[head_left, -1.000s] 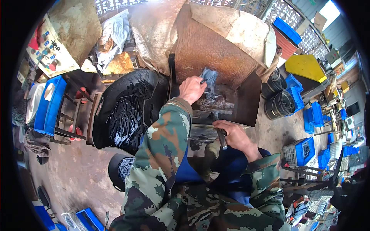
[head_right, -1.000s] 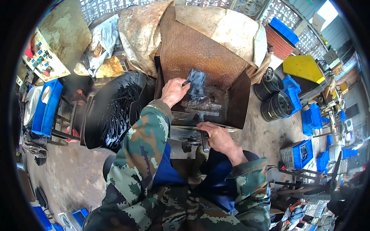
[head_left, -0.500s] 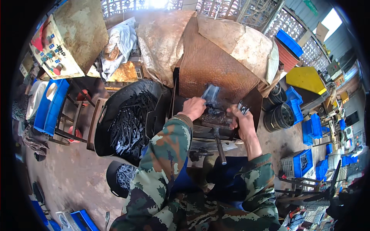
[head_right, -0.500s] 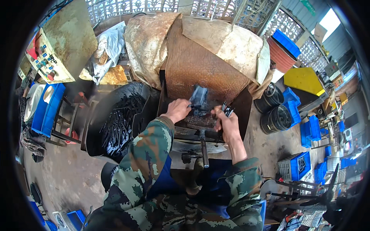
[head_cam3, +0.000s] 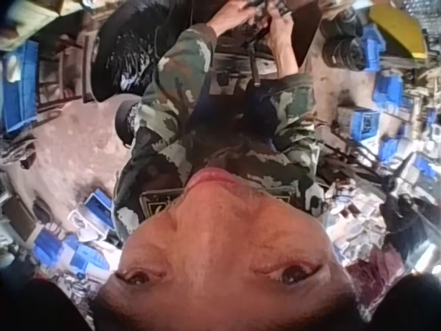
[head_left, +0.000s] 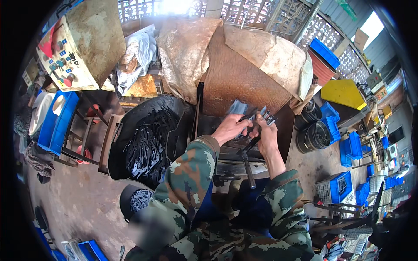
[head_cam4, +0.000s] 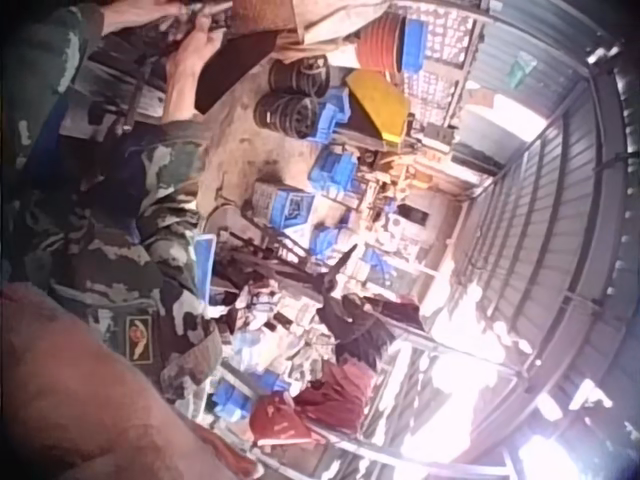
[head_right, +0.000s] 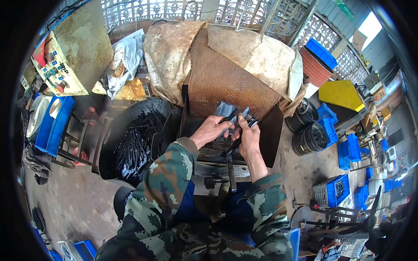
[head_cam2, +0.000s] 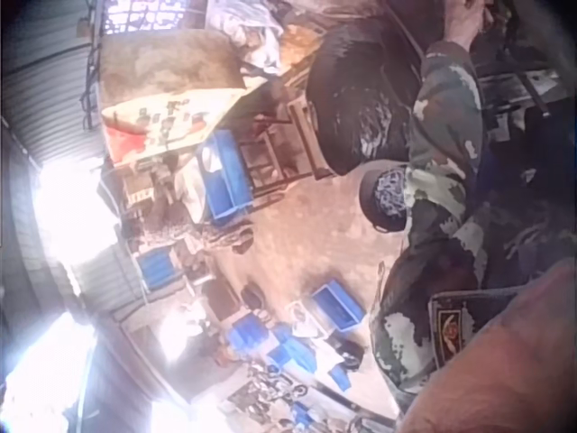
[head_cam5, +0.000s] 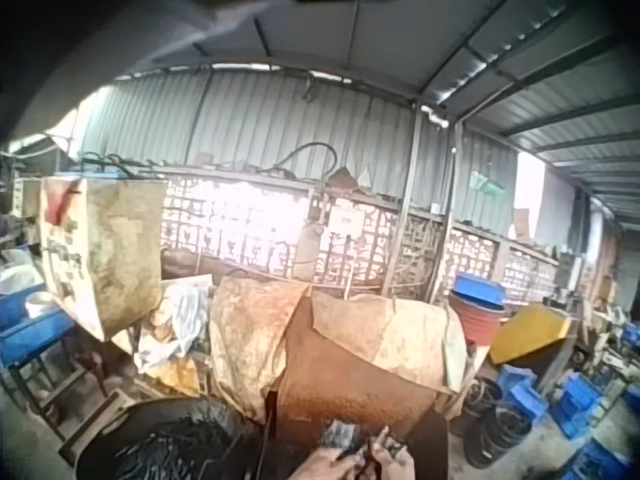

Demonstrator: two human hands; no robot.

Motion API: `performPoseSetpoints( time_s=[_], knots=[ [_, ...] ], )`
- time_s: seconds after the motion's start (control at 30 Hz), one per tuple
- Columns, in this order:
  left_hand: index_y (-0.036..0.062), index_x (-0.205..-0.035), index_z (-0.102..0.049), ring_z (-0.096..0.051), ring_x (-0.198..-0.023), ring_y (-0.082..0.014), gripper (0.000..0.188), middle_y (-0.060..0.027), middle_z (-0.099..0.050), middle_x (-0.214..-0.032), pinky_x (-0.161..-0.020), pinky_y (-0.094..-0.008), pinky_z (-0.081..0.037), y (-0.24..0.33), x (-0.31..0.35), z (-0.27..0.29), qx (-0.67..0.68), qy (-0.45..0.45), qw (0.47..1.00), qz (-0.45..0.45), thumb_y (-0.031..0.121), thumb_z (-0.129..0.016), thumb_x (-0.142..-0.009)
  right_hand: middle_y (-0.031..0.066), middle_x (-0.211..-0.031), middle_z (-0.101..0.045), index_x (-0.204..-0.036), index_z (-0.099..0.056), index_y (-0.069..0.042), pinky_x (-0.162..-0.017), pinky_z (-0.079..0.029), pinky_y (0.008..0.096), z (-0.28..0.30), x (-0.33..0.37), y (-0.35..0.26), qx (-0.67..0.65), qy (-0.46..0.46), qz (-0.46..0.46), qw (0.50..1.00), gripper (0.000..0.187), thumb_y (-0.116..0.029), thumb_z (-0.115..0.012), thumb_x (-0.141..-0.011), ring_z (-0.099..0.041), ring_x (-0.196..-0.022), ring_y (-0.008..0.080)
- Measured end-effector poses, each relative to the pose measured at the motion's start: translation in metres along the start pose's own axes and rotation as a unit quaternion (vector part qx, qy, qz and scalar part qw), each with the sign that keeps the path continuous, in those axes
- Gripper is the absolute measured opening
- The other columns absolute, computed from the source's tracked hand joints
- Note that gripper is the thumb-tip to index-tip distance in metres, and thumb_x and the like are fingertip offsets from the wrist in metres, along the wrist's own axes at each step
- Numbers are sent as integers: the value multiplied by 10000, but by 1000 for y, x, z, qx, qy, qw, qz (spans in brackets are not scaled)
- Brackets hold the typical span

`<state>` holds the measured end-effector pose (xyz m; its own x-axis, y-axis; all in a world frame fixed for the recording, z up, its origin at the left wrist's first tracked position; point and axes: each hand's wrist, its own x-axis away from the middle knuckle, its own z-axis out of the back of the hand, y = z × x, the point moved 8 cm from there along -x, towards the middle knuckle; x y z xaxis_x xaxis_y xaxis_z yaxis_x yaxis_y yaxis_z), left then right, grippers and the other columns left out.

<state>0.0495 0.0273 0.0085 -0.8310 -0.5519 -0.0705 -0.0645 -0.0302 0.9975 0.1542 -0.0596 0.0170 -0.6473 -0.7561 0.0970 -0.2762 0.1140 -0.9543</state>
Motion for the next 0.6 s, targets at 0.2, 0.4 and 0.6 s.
performPoseSetpoints(
  time_s=[0.2,0.4,0.6],
  knots=[
    [-21,-948,-682,-609,-677,-122,242,-57,-674,-741,-667,-276,-472,-3,2,-5,25,-39,999,8,186,-559,-972,67,-681,-593,-859,-573,-17,-441,-431,310,8,5,-1,0,-24,0,1000,181,-145,-566,-987,-502,-470,148],
    [-29,-1118,-649,-652,-1030,-402,388,-281,-679,-1015,-878,-422,-495,-43,-3,53,-211,116,967,79,286,-573,-904,69,-825,-590,-987,-583,-64,-761,-592,459,53,2,9,-183,19,-90,979,116,-174,-550,-1003,-610,-715,201],
    [23,-1108,-681,-630,-1060,-410,321,-244,-687,-1031,-903,-428,-473,-75,-15,45,-302,67,944,111,241,-593,-889,68,-843,-584,-918,-580,-83,-917,-530,488,77,17,4,-190,27,-123,974,243,-317,-617,-975,-652,-920,278]
  ],
)
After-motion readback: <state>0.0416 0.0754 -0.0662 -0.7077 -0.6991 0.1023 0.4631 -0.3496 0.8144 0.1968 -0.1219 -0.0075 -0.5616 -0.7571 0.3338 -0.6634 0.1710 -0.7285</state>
